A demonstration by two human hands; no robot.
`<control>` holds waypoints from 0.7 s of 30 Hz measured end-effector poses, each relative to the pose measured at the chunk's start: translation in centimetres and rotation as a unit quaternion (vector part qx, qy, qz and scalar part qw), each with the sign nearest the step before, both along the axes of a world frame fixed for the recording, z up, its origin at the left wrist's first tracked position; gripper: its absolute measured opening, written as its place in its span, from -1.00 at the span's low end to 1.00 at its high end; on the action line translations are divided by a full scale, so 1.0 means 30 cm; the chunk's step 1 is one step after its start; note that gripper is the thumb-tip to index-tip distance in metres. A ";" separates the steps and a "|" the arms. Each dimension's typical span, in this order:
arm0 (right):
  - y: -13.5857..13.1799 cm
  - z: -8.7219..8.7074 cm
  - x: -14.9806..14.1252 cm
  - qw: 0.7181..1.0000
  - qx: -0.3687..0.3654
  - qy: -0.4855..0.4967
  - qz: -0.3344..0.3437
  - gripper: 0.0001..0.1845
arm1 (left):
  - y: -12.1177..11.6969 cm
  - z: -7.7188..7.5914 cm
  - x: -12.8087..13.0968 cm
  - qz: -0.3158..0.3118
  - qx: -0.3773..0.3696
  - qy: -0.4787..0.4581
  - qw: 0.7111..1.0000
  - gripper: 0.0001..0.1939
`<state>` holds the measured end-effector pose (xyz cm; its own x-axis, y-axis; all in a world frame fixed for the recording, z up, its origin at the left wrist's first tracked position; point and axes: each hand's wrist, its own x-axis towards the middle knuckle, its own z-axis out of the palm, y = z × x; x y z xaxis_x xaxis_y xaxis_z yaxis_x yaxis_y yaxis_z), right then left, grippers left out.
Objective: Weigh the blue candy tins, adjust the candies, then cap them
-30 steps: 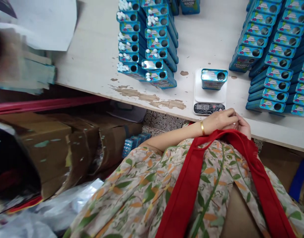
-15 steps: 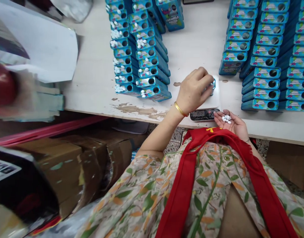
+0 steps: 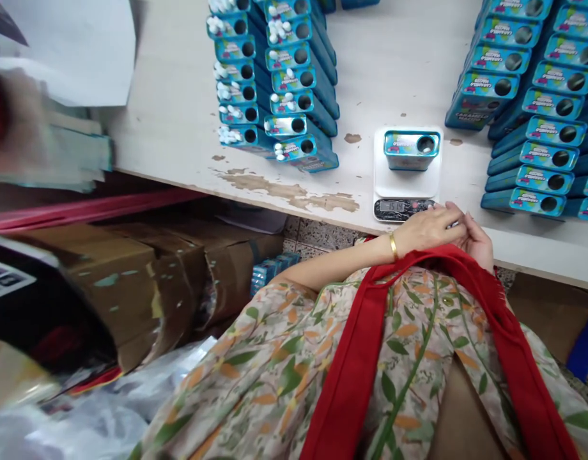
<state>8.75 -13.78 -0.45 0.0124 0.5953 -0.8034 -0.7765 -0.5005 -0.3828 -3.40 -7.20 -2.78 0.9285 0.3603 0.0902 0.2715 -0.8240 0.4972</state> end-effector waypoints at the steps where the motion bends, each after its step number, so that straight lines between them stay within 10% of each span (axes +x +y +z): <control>1: -0.003 -0.002 0.000 1.000 -0.003 -0.005 -0.017 -0.74 | -0.002 -0.004 0.003 0.008 -0.005 -0.003 1.000 -0.69; 11: -0.013 -0.016 -0.012 0.998 0.019 -0.010 -0.051 -0.90 | -0.009 0.004 0.012 0.101 -0.137 0.022 0.985 -0.81; 21: 0.003 -0.004 -0.012 0.999 0.044 0.019 -0.020 -0.82 | 0.000 0.007 -0.057 0.073 -0.020 -0.135 0.988 -0.75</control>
<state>8.39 -13.70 -0.58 0.0078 0.6638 -0.7478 -0.8098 -0.4346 -0.3942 -5.12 -7.21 -2.57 0.8108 0.4968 0.3095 0.2392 -0.7639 0.5994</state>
